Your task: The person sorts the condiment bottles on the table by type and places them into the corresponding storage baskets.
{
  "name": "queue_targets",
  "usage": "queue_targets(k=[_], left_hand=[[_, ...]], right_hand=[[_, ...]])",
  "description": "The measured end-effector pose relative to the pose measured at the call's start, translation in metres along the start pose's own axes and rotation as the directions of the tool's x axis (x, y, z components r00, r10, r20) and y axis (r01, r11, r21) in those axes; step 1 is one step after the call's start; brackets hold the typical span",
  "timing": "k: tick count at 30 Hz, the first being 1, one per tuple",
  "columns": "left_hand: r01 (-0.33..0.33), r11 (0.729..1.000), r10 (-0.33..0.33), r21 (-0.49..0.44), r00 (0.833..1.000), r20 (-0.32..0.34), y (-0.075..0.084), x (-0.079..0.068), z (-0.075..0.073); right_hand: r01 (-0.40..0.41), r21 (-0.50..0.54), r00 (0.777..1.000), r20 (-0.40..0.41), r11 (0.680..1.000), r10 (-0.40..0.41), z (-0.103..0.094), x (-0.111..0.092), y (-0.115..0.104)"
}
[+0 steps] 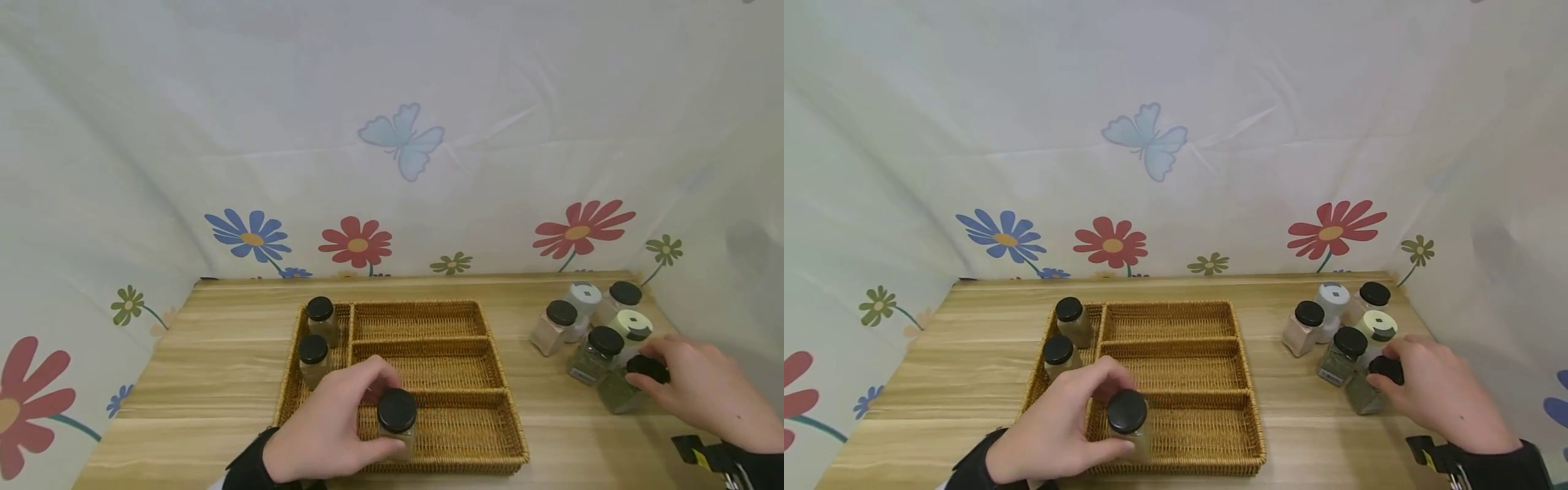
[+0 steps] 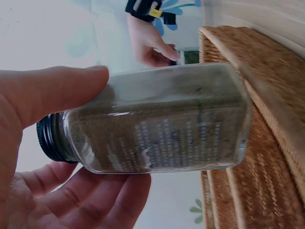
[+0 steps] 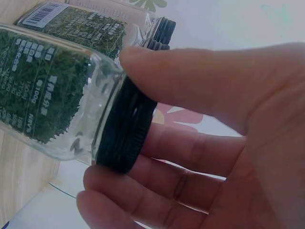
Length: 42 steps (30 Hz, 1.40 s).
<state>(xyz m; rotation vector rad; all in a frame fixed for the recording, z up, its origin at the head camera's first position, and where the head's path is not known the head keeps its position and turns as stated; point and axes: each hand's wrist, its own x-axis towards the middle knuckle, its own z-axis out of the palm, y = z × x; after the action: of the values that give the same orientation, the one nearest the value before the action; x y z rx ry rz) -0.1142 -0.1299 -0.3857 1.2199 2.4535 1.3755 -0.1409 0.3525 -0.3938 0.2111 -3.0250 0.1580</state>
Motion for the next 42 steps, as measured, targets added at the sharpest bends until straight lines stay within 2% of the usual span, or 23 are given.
queue_targets(k=[4,8,13,20,26,35,42], left_hand=[[0.011,0.999,-0.009,0.031,0.997,-0.071,-0.009,-0.012,-0.008],[0.081,0.996,-0.076,0.028,0.987,-0.141,-0.020,-0.028,-0.020],[0.171,0.985,-0.170,-0.012,0.970,-0.175,-0.031,-0.048,-0.032],[0.230,0.973,-0.222,0.005,0.944,-0.243,-0.039,-0.065,-0.045],[0.241,0.970,-0.229,0.020,0.940,-0.252,-0.047,-0.071,-0.051],[0.251,0.959,-0.225,0.133,0.957,-0.184,-0.061,-0.083,-0.048],[0.245,0.948,-0.209,0.203,0.961,-0.182,-0.067,-0.086,-0.049]], right_hand=[[-0.007,-0.004,1.000,0.004,1.000,0.007,-0.001,0.001,0.000],[-0.018,-0.010,1.000,0.005,1.000,0.018,-0.001,0.001,-0.001],[-0.020,-0.010,1.000,0.008,1.000,0.020,-0.001,0.001,-0.001],[-0.009,-0.020,1.000,0.011,1.000,0.009,0.000,0.001,0.001],[0.000,-0.030,1.000,-0.003,1.000,0.000,0.000,0.002,0.001],[-0.016,-0.022,1.000,0.015,1.000,0.017,-0.001,0.002,-0.001],[-0.015,-0.020,1.000,0.005,1.000,0.015,-0.001,0.002,0.000]])
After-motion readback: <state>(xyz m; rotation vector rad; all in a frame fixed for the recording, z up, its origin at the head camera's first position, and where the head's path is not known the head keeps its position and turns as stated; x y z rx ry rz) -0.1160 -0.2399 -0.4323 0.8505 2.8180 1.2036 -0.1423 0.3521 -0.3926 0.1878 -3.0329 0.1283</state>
